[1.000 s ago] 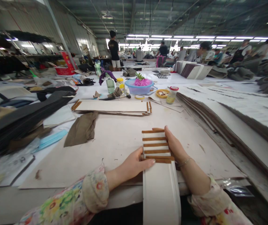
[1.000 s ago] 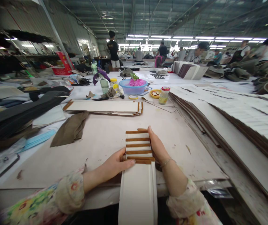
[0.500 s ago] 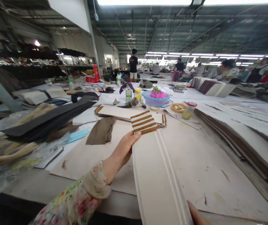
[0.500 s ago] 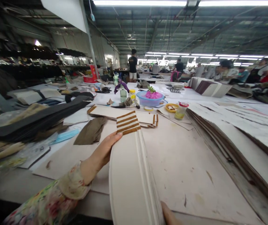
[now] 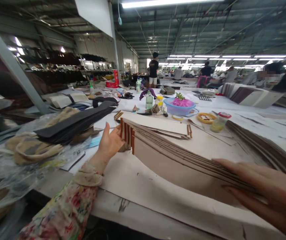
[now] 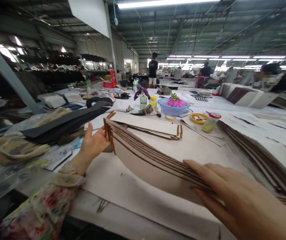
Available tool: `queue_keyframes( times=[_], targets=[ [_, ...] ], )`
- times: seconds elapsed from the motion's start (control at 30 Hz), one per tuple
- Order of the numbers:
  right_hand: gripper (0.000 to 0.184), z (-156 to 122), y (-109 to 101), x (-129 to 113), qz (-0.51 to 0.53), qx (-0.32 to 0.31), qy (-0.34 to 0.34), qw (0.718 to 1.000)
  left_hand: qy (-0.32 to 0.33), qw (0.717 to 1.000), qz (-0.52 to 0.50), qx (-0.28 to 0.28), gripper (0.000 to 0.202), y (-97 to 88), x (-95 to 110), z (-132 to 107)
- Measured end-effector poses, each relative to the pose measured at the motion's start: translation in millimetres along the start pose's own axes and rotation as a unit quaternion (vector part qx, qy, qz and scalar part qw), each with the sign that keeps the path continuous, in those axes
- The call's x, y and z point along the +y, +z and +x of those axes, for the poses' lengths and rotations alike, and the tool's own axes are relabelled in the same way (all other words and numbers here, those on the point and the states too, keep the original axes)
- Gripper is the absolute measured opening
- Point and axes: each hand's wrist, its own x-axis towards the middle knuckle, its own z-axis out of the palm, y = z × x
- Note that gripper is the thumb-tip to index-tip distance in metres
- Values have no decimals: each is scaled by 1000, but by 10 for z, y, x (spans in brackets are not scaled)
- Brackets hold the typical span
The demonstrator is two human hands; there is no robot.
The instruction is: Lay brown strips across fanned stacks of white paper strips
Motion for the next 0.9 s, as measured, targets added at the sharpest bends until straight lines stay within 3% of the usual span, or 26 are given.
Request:
queue_keyframes(
  times=[0.07,0.13,0.23,0.37,0.53,0.73,0.8,0.9],
  targets=[
    [44,97,285,-73,6,-74,-56,996,-57,993,96,40,53,-281,-68,37],
    [43,103,579,-90,-3,-89,-45,995,-103,980,169,33,56,-456,-176,56],
    [50,35,825,-51,-35,-80,-25,996,-76,975,204,45,63,-502,-301,74],
    [57,11,797,-46,-66,-58,-23,996,-24,976,202,82,62,-316,-382,25],
    [56,66,726,-145,-86,-31,-6,996,-56,977,205,-12,57,-22,-596,-245],
    [38,93,738,-215,-87,-54,60,993,-58,929,328,-164,63,-7,-586,-382],
    [38,108,724,-223,-84,-49,60,993,-78,912,365,-173,61,-16,-563,-367],
    [43,81,662,-130,-67,-62,53,994,-111,888,423,-141,45,13,-585,-369]
  ],
)
